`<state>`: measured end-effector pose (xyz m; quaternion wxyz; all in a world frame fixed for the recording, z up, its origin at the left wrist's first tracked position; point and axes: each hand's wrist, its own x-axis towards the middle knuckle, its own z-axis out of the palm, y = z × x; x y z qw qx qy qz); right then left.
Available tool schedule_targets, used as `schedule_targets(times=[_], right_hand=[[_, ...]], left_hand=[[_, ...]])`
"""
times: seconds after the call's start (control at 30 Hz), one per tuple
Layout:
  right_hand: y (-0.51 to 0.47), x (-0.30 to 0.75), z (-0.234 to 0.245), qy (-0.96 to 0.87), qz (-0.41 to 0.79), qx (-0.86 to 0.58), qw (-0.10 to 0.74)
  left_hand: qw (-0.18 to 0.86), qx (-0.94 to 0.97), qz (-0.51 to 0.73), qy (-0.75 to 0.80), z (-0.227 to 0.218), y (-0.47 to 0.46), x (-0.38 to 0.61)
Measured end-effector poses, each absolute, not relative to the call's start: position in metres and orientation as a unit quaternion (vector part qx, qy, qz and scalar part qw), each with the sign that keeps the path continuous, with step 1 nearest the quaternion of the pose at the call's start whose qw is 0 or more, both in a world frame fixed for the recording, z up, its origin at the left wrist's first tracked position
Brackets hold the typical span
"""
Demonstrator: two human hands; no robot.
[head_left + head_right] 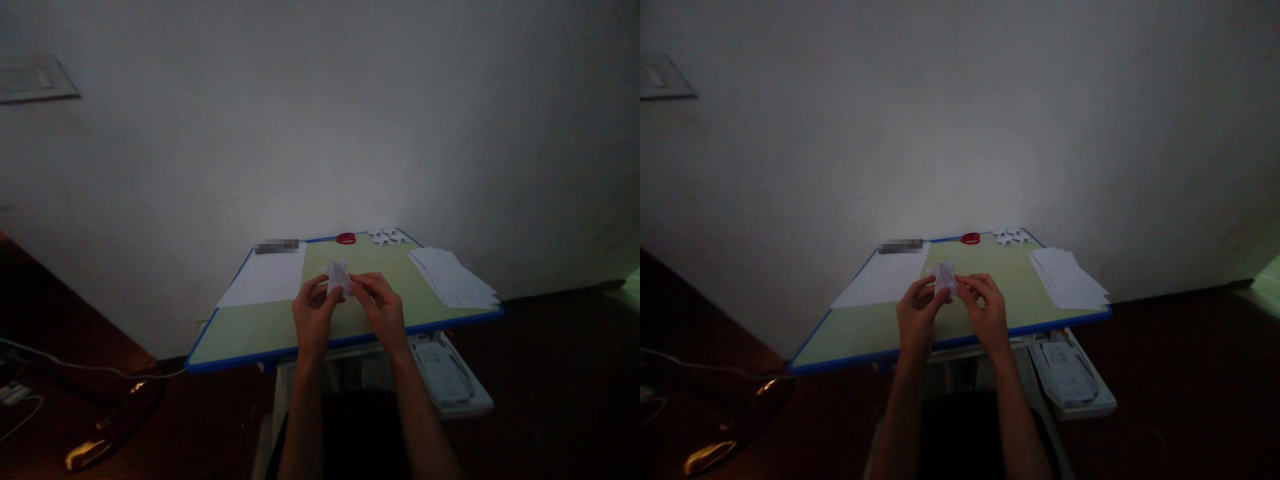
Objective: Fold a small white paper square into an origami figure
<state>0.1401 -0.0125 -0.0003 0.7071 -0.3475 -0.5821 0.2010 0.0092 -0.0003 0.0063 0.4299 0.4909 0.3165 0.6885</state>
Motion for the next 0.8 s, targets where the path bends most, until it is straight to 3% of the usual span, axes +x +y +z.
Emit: schedule_targets(times=[0.27,0.8], right_hand=[[-0.017,0.133,0.004,-0.491,0.382,-0.353,0.700],[-0.020,0.123,0.012,-0.421,0.398,-0.357,0.733]], left_hand=[[0.436,0.499,0.690,0.291,0.012,-0.007,0.010],[0.402,0.516,0.704,0.277,0.010,-0.006,0.010]])
